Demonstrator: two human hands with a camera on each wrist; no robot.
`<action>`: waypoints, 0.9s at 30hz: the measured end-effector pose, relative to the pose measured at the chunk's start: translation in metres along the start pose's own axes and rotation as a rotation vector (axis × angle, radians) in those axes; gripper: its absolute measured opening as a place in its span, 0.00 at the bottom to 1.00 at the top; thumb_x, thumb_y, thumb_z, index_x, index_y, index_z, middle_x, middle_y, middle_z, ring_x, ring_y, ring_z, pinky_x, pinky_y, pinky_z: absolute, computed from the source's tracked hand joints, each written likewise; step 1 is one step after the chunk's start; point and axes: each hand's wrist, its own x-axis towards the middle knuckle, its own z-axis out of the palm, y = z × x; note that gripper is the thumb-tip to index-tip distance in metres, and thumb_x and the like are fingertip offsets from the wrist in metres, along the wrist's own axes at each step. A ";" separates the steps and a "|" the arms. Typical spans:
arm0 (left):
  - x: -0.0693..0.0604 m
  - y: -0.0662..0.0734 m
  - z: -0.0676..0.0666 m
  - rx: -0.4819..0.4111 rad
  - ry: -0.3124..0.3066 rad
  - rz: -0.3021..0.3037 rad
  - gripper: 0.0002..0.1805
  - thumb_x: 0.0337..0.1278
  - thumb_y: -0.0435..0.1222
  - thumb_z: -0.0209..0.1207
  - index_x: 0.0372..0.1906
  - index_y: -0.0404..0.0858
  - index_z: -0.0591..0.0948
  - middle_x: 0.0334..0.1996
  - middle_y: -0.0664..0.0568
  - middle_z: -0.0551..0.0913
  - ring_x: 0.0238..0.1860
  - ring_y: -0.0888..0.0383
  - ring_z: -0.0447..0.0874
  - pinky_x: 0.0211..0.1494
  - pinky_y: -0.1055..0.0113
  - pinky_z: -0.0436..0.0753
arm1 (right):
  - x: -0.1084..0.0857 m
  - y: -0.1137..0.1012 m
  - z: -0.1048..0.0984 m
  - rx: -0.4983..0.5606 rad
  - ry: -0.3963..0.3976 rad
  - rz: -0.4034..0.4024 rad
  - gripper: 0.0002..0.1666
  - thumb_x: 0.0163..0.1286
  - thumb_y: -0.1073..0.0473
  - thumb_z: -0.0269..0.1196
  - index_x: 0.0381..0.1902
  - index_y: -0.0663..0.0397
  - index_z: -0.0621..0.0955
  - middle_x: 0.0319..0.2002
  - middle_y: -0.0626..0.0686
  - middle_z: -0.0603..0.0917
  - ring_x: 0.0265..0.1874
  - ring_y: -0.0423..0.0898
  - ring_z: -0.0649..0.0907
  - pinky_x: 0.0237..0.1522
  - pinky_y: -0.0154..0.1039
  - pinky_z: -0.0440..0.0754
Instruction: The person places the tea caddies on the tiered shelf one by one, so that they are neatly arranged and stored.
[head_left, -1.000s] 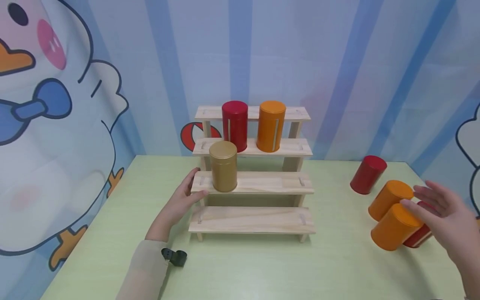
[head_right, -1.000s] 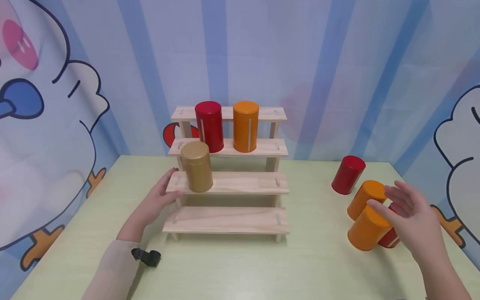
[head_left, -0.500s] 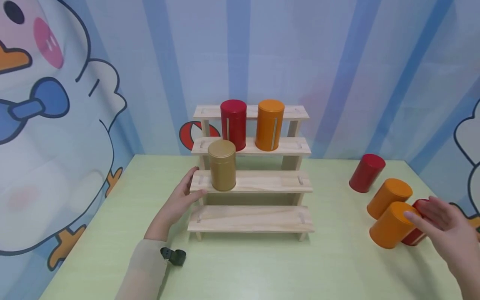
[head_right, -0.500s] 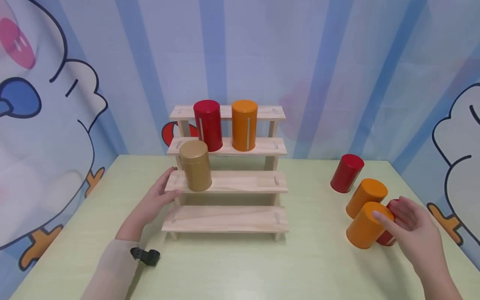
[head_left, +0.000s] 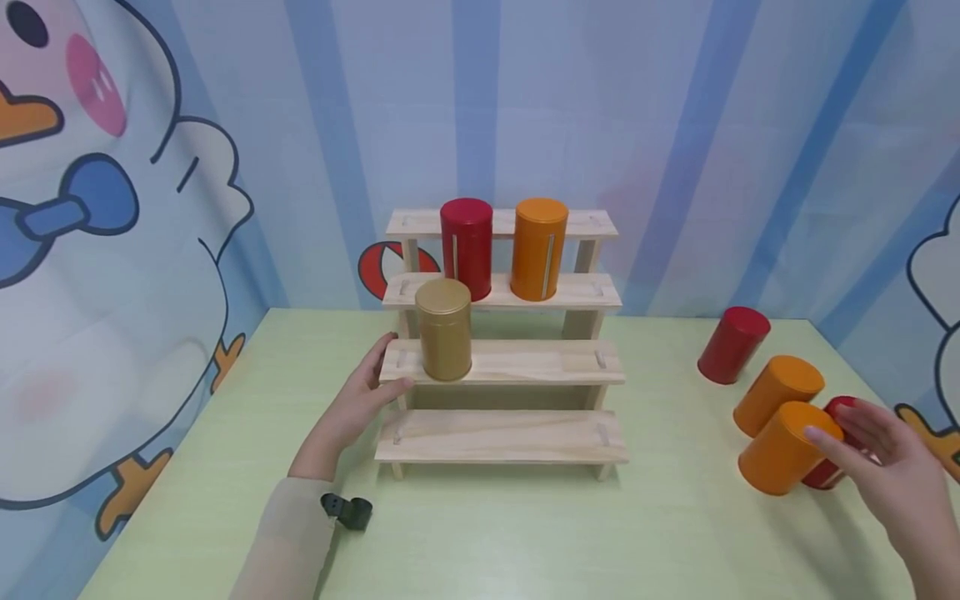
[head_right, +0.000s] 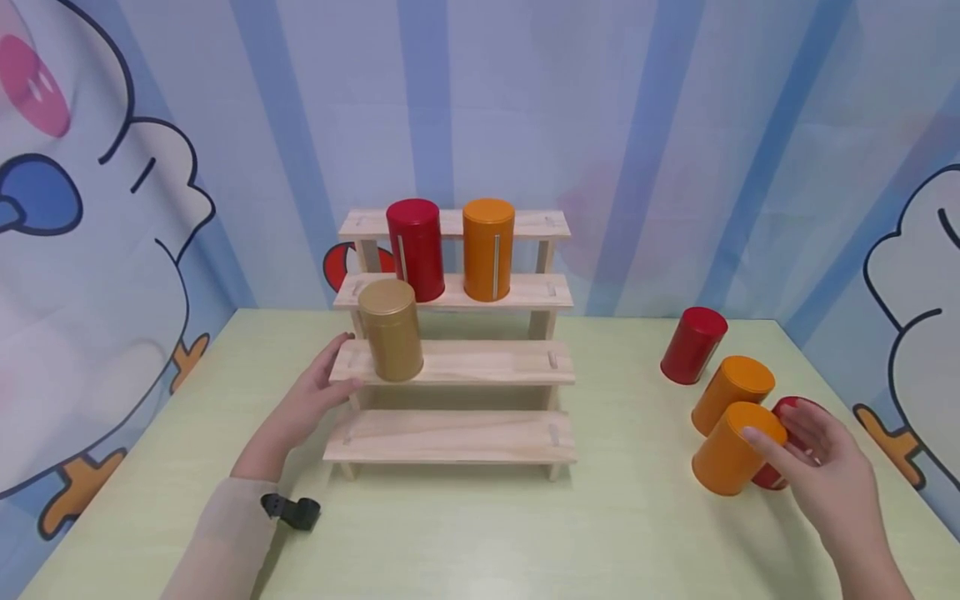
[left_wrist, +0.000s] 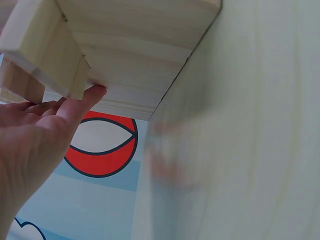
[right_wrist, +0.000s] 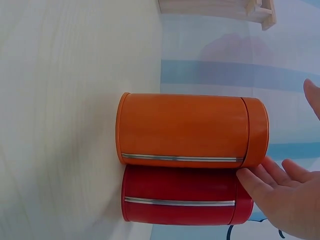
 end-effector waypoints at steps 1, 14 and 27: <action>0.000 0.000 0.000 -0.001 0.000 0.001 0.44 0.67 0.40 0.56 0.78 0.46 0.41 0.77 0.47 0.46 0.76 0.48 0.44 0.73 0.47 0.56 | 0.000 0.000 0.001 -0.002 0.004 -0.002 0.46 0.72 0.45 0.54 0.75 0.64 0.50 0.71 0.70 0.57 0.64 0.64 0.61 0.67 0.55 0.65; 0.000 0.000 0.000 -0.009 -0.001 0.005 0.45 0.67 0.39 0.56 0.78 0.45 0.41 0.77 0.47 0.46 0.76 0.48 0.44 0.73 0.48 0.56 | 0.003 0.002 0.010 0.014 0.018 -0.020 0.47 0.69 0.43 0.57 0.74 0.64 0.54 0.70 0.69 0.59 0.64 0.65 0.62 0.67 0.58 0.63; 0.000 0.000 0.000 -0.019 -0.013 0.017 0.45 0.67 0.39 0.56 0.78 0.44 0.41 0.77 0.45 0.46 0.76 0.46 0.46 0.73 0.47 0.57 | 0.005 0.002 0.018 0.039 -0.076 0.017 0.54 0.67 0.40 0.58 0.76 0.60 0.45 0.73 0.68 0.52 0.66 0.66 0.63 0.57 0.47 0.75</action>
